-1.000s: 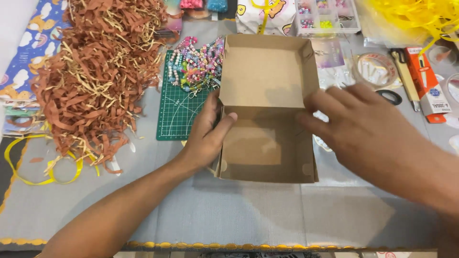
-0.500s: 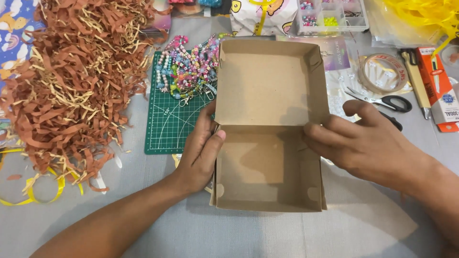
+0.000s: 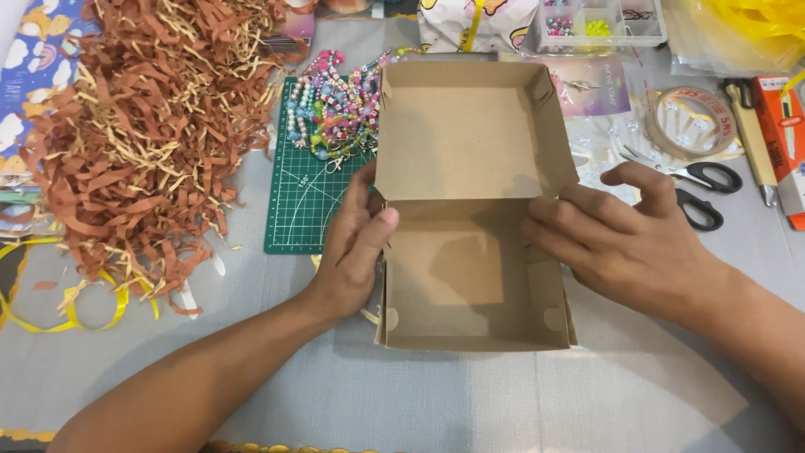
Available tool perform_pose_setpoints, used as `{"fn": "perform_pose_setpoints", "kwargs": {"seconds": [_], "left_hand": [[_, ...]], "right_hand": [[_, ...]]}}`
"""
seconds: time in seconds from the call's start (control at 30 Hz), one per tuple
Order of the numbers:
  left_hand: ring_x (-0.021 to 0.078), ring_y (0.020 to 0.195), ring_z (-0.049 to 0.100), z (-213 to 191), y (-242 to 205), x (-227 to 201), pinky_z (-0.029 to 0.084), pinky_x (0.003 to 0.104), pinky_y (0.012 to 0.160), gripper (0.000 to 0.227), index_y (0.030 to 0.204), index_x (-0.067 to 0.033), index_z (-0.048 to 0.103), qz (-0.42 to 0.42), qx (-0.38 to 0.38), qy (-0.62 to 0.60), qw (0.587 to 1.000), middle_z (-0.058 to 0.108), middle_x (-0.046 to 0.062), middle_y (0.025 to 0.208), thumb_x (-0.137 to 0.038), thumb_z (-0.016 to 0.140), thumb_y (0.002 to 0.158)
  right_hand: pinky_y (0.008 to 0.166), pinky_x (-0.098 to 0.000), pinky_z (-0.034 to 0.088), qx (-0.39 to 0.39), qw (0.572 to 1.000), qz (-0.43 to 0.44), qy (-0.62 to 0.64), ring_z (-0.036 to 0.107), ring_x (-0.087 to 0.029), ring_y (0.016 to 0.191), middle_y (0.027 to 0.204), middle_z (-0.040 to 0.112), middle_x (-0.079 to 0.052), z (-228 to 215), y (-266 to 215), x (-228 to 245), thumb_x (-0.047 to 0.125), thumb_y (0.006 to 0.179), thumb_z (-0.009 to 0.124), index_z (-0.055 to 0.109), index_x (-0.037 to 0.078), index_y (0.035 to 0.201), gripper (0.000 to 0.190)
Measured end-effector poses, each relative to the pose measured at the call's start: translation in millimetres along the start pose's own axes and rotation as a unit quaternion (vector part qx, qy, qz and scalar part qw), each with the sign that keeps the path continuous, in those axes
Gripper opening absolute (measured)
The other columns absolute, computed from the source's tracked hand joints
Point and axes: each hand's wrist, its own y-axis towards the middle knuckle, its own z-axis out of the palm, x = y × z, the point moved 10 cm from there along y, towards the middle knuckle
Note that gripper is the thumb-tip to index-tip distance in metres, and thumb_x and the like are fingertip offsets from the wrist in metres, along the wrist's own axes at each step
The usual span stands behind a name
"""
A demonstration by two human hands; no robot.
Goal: Assembling a small cardboard gift box, filling it with decorative shredded paper, and placing a packaged phone strap inside.
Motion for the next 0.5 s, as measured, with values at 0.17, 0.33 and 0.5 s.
{"fn": "perform_pose_setpoints", "kwargs": {"seconds": [0.17,0.33,0.5], "left_hand": [[0.0253,0.124,0.076,0.9,5.3,9.3,0.063,0.041,0.102,0.054,0.154,-0.005,0.058,-0.079,-0.03,-0.029,0.996,0.079,0.012,0.138,-0.01,0.067,0.1],[0.0193,0.132,0.076,0.1,1.2,13.5,0.061,0.038,0.107,0.067,0.156,-0.0189,0.065,-0.197,-0.083,0.127,0.969,0.082,0.003,0.146,-0.013,0.057,0.09],[0.0213,0.144,0.07,4.2,9.6,18.0,0.057,0.037,0.117,0.057,0.151,-0.0132,0.069,-0.104,-0.032,0.139,0.984,0.078,0.006,0.152,0.0,0.05,0.099]], "right_hand": [[0.108,-0.0447,0.042,-0.049,0.999,-0.016,0.011,0.075,-0.015,0.125,0.135,0.081,0.003,6.5,-5.4,17.4,0.01,0.116,0.072,0.073,0.024,0.106,0.018],[0.104,-0.0445,0.036,-0.117,0.992,-0.006,0.049,0.081,-0.018,0.119,0.121,0.085,0.001,5.0,-4.9,20.8,0.0,0.114,0.064,0.063,0.024,0.093,0.032],[0.106,-0.048,0.038,-0.146,0.989,0.001,0.033,0.08,-0.016,0.107,0.108,0.086,0.007,16.5,-19.2,20.9,-0.001,0.114,0.072,0.073,0.024,0.099,0.029]]}}
